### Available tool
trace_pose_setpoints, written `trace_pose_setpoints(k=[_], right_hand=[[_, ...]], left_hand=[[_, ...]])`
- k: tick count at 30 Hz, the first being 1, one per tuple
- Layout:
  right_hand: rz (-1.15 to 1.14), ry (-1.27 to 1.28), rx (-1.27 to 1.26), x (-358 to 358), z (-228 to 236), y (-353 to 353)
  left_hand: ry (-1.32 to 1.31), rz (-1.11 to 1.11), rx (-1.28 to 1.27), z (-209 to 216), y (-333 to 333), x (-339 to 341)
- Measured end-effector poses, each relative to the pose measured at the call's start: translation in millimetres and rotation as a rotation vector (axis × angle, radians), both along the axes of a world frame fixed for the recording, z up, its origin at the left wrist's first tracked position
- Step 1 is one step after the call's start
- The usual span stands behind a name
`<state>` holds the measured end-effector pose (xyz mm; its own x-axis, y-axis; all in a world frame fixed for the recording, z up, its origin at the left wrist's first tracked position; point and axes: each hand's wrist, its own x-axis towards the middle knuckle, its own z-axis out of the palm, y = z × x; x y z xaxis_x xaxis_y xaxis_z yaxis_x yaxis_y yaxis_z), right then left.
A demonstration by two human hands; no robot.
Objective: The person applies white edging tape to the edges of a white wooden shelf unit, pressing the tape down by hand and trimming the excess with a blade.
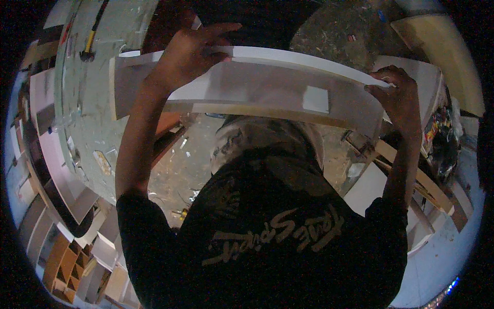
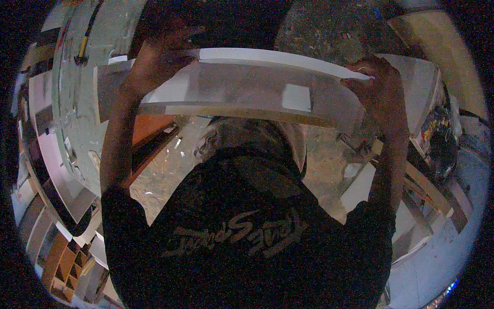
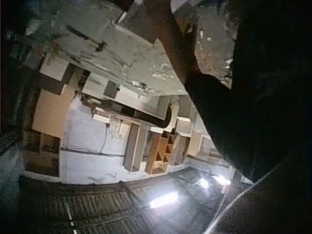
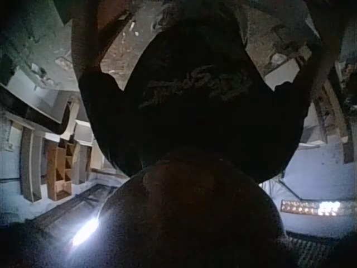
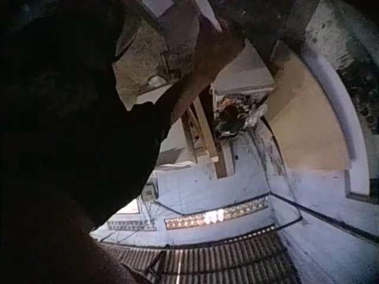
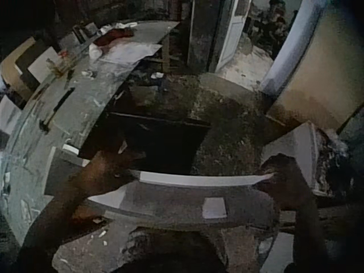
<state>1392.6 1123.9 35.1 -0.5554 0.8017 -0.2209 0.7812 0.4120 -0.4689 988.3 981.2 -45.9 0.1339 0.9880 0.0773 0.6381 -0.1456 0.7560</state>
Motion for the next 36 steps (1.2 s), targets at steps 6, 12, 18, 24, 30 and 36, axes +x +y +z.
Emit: trace_pose_setpoints(k=[6,12,18,24,30,36], right_hand=[[0.083,0.002,0.085,8,-9,4],[0.072,-0.020,0.139,12,-17,5],[0.086,-0.059,0.158,8,-14,4],[0.086,-0.027,0.154,8,-11,1],[0.133,-0.048,0.210,15,-15,4],[0.180,0.031,0.236,10,-15,0]], left_hand=[[0.115,-0.016,0.047,2,0,8],[0.205,-0.019,0.060,14,3,25],[0.117,-0.046,0.053,11,8,39],[0.077,-0.012,0.015,10,11,52],[0.167,-0.031,0.075,13,14,63],[0.260,-0.064,0.129,13,18,73]])
